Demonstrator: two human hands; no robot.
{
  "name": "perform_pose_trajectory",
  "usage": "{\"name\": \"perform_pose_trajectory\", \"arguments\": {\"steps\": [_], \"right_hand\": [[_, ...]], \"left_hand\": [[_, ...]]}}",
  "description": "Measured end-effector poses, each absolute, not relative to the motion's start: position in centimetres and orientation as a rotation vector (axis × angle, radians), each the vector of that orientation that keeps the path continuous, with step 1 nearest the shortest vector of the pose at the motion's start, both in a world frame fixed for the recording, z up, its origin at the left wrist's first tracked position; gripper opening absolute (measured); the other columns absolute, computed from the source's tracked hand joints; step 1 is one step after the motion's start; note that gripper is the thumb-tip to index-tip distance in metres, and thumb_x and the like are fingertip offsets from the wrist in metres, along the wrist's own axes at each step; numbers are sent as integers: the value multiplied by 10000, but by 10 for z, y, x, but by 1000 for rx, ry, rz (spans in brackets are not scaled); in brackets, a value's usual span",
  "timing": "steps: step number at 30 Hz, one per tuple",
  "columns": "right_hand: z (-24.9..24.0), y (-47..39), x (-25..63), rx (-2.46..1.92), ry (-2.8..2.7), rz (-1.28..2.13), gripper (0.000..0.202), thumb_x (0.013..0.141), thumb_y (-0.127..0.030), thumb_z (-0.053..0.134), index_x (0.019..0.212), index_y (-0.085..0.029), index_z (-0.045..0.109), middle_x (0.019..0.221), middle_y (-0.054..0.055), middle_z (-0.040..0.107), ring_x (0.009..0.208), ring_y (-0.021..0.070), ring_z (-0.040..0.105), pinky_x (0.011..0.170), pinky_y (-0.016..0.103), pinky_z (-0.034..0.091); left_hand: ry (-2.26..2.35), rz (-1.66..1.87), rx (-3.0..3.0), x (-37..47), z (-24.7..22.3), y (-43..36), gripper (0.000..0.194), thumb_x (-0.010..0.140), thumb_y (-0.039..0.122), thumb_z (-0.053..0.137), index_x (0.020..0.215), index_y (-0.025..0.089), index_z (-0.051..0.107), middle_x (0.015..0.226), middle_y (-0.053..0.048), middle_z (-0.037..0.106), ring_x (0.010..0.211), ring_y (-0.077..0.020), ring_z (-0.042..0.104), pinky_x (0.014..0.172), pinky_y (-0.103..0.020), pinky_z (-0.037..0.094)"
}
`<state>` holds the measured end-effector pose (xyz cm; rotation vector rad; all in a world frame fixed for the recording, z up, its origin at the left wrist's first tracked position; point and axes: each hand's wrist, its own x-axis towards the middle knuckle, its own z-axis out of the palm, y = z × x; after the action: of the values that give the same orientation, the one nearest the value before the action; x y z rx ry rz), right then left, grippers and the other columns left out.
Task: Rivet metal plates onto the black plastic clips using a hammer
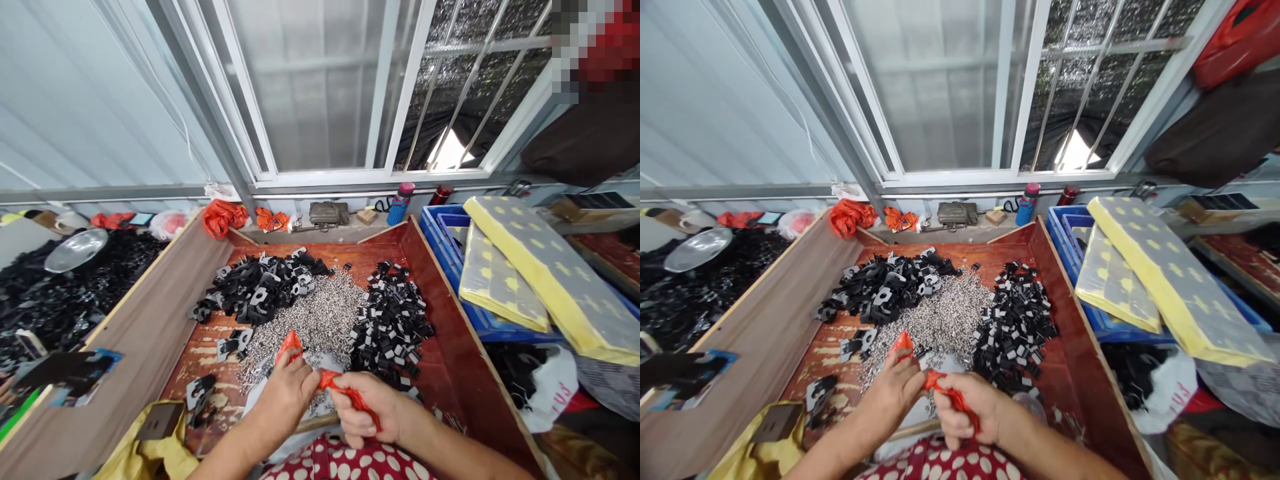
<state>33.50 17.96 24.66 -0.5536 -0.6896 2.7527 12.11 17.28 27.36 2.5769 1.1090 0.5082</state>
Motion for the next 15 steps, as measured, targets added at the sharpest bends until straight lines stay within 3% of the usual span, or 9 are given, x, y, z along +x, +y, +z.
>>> {"name": "perform_pose_trajectory", "arguments": {"steps": [4, 7, 9, 12, 15], "right_hand": [[258, 175, 319, -590, -569, 2629, 394, 905, -524, 592, 689, -217, 470, 380, -124, 347, 318, 66, 204, 438, 190, 420], [265, 170, 308, -594, -639, 2420, 421, 890, -572, 674, 770, -180, 574, 444, -115, 392, 370, 62, 247, 484, 212, 445], [264, 167, 301, -484, -603, 2406, 436, 875, -604, 705, 840, -183, 598, 459, -118, 390, 397, 67, 262, 506, 217, 439], [258, 166, 294, -327, -608, 2477, 497, 861, -673, 688, 786, -201, 552, 448, -127, 333, 405, 64, 261, 501, 202, 407], [253, 180, 300, -398, -787, 2448, 394, 955, -554, 640, 928, -161, 628, 700, -39, 595, 553, 90, 531, 580, 244, 513]], "left_hand": [[1312, 789, 2230, 127, 285, 191, 226, 929, 85, 549, 769, 205, 654, 894, -78, 653, 875, -254, 552, 917, -456, 426], [1369, 872, 1978, 134, 296, 213, 209, 874, 85, 583, 738, 209, 682, 800, -54, 621, 779, -222, 555, 800, -378, 459], [1336, 902, 1880, 142, 300, 225, 179, 879, 136, 585, 764, 208, 702, 785, -46, 635, 762, -205, 586, 755, -339, 477], [1252, 945, 1687, 160, 304, 229, 231, 953, 285, 527, 868, 186, 718, 817, -61, 674, 753, -195, 633, 701, -314, 511], [1133, 906, 1555, 173, 316, 217, 392, 974, 461, 494, 882, 155, 722, 776, -64, 655, 620, -169, 597, 578, -294, 499]]}}
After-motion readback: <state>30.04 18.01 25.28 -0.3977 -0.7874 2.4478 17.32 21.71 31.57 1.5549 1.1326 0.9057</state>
